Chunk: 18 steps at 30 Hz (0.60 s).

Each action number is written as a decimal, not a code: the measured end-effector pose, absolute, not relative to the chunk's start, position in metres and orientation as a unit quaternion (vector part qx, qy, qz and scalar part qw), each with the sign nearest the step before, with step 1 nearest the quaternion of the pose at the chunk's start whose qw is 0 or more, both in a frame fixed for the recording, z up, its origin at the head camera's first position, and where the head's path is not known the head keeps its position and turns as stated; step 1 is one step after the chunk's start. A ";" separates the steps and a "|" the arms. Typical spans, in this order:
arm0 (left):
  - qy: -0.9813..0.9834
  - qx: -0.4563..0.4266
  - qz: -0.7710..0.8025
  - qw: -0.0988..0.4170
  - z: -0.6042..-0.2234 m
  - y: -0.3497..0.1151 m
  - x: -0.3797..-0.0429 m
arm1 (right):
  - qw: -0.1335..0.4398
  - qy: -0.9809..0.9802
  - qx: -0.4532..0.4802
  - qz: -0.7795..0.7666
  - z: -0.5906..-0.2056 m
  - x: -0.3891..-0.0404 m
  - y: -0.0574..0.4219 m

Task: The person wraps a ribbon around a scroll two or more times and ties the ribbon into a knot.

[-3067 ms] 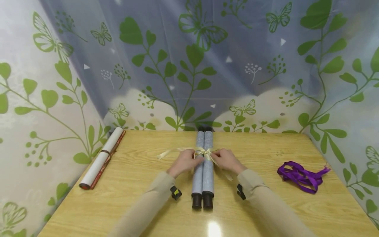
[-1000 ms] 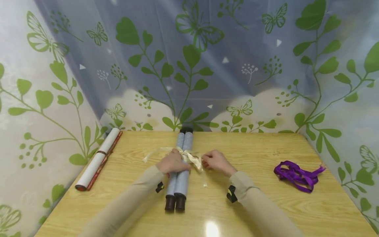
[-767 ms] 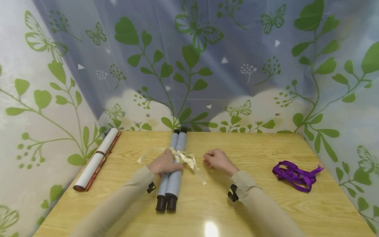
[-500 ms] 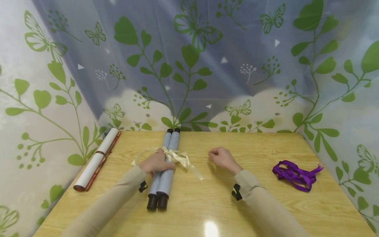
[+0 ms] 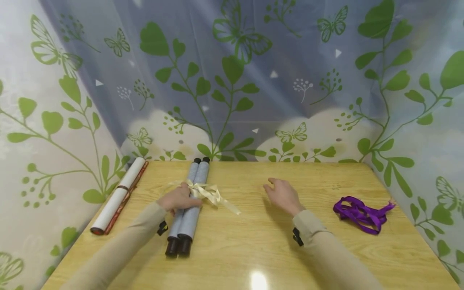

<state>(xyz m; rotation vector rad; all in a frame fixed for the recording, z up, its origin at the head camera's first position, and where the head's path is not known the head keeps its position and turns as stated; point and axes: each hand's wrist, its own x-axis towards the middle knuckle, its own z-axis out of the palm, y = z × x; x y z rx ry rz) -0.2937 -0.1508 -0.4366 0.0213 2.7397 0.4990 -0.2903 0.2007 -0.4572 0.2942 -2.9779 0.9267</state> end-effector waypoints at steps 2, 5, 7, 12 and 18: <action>0.969 0.007 0.172 0.176 -0.436 -0.155 -0.294 | 0.005 -0.955 0.090 0.283 -0.456 -0.290 0.205; 0.970 0.005 0.172 0.173 -0.437 -0.161 -0.296 | 0.004 -0.959 0.085 0.272 -0.456 -0.290 0.211; 0.969 0.000 0.177 0.174 -0.438 -0.165 -0.297 | 0.003 -0.959 0.083 0.270 -0.456 -0.290 0.214; 0.970 -0.001 0.173 0.168 -0.438 -0.175 -0.298 | 0.011 -0.963 0.088 0.253 -0.457 -0.287 0.222; 0.979 0.022 0.134 0.152 -0.434 -0.191 -0.296 | 0.007 -0.961 0.092 0.261 -0.459 -0.285 0.229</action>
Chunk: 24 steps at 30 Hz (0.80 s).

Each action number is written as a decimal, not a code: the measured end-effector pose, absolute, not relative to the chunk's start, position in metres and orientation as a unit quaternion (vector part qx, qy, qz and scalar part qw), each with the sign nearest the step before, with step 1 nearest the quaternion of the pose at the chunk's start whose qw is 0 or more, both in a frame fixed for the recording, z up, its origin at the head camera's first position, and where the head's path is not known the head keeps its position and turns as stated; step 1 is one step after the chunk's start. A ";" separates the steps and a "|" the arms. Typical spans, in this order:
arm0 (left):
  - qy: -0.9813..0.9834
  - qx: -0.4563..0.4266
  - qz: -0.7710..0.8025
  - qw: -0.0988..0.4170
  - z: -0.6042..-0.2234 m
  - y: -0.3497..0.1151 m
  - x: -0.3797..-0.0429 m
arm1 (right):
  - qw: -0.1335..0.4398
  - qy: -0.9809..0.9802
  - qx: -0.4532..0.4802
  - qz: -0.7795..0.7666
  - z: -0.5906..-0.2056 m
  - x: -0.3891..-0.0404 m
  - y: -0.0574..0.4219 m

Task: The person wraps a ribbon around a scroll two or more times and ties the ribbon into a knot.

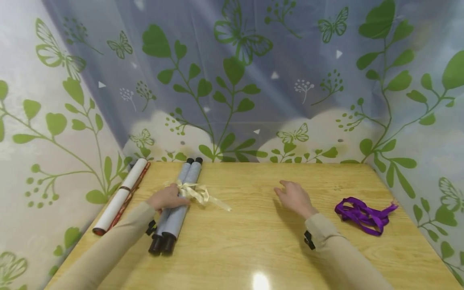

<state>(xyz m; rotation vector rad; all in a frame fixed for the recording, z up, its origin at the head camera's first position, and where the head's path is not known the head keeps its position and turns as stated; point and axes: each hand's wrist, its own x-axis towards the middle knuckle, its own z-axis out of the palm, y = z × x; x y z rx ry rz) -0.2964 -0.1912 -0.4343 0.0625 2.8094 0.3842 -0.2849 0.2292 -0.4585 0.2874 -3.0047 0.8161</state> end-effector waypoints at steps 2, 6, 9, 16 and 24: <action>0.980 0.024 0.131 0.150 -0.434 -0.197 -0.297 | 0.007 -0.960 0.095 0.262 -0.460 -0.285 0.231; 0.982 0.029 0.119 0.146 -0.432 -0.208 -0.298 | 0.003 -0.959 0.095 0.266 -0.461 -0.286 0.234; 0.982 0.030 0.113 0.146 -0.429 -0.215 -0.298 | 0.000 -0.959 0.093 0.269 -0.461 -0.286 0.235; 0.980 0.016 0.128 0.155 -0.424 -0.230 -0.295 | 0.031 -0.965 0.107 0.238 -0.458 -0.285 0.235; 0.982 0.014 0.117 0.147 -0.427 -0.251 -0.300 | 0.091 -0.972 0.140 0.169 -0.461 -0.282 0.241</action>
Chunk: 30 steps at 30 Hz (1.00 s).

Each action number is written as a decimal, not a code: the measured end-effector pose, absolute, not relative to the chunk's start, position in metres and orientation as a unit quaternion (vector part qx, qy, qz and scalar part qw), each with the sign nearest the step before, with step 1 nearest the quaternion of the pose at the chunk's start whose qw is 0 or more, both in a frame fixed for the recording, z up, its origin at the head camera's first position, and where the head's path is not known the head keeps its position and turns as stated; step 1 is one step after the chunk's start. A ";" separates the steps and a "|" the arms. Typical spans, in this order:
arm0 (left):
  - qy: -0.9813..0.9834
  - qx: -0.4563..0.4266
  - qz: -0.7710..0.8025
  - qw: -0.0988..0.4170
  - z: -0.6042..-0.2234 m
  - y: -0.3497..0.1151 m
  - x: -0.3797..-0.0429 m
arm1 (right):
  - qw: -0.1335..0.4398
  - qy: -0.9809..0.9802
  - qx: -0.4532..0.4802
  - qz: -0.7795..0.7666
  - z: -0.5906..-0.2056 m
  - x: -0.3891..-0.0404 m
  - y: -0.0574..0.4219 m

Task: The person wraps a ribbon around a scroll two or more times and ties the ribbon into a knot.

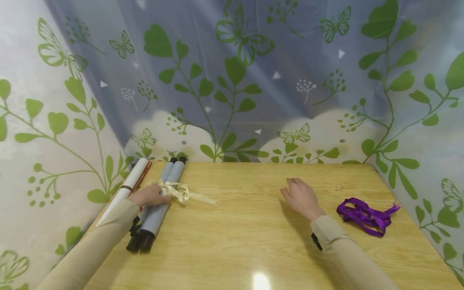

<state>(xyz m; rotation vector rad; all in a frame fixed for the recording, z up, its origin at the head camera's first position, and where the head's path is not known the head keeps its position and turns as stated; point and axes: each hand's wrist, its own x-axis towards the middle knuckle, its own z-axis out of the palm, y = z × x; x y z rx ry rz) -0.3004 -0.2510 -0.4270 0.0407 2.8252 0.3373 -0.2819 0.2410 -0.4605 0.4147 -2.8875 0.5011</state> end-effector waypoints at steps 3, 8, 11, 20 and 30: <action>0.982 0.013 0.111 0.152 -0.427 -0.258 -0.303 | 0.111 -0.971 0.154 0.148 -0.463 -0.282 0.244; 0.980 0.012 0.105 0.167 -0.425 -0.267 -0.303 | 0.112 -0.973 0.163 0.120 -0.464 -0.283 0.249; 0.980 0.019 0.104 0.170 -0.422 -0.270 -0.302 | 0.108 -0.975 0.162 0.105 -0.461 -0.283 0.252; 0.980 0.011 0.095 0.172 -0.421 -0.282 -0.306 | 0.031 -0.983 0.148 0.109 -0.452 -0.273 0.283; 0.980 0.010 0.091 0.176 -0.421 -0.294 -0.308 | 0.062 -0.984 0.140 0.094 -0.450 -0.252 0.334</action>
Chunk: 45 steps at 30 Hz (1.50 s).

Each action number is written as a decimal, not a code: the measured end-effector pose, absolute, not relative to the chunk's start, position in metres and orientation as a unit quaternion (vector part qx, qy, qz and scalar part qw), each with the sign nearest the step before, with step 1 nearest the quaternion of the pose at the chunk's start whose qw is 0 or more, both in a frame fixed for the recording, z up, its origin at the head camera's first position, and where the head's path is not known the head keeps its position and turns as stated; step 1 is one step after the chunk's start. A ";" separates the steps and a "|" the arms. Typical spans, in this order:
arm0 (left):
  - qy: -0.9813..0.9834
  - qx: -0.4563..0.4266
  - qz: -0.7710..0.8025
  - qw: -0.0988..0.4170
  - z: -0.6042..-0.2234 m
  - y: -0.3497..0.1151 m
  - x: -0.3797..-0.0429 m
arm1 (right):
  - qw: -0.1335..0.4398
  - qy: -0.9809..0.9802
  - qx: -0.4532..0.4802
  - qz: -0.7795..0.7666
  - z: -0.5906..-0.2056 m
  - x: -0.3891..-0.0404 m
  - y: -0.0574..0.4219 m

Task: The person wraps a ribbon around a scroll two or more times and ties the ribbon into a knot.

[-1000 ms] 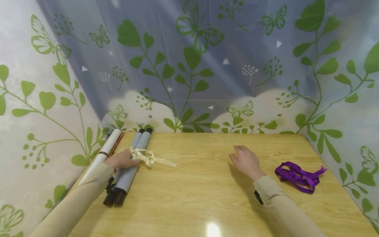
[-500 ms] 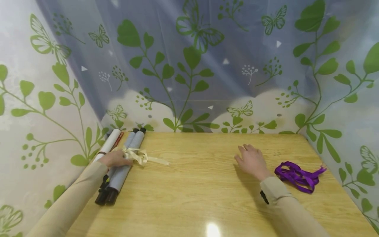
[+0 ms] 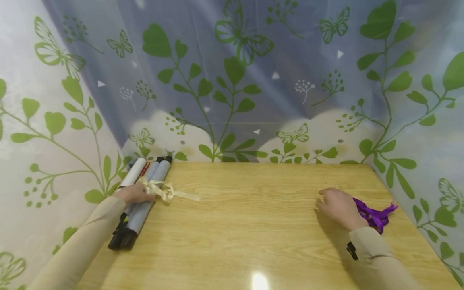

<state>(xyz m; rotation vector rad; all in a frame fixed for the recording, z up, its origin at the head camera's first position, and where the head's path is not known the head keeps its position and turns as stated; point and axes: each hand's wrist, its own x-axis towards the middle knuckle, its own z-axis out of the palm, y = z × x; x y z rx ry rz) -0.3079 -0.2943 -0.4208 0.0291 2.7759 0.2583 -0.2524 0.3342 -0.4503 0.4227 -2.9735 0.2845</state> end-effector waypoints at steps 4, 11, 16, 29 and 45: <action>0.978 0.010 0.112 0.175 -0.419 -0.298 -0.307 | 0.068 -0.982 0.155 0.082 -0.450 -0.245 0.354; 0.990 0.024 0.088 0.107 -0.414 -0.295 -0.303 | 0.027 -0.986 0.146 0.080 -0.454 -0.237 0.379; 0.994 -0.010 0.082 0.077 -0.408 -0.285 -0.299 | 0.012 -0.987 0.135 0.082 -0.456 -0.233 0.389; 0.999 -0.020 0.039 0.018 -0.414 -0.260 -0.300 | 0.010 -0.989 0.123 0.086 -0.457 -0.233 0.398; 0.999 0.032 0.017 -0.034 -0.428 -0.212 -0.300 | 0.022 -0.983 0.140 0.118 -0.460 -0.232 0.399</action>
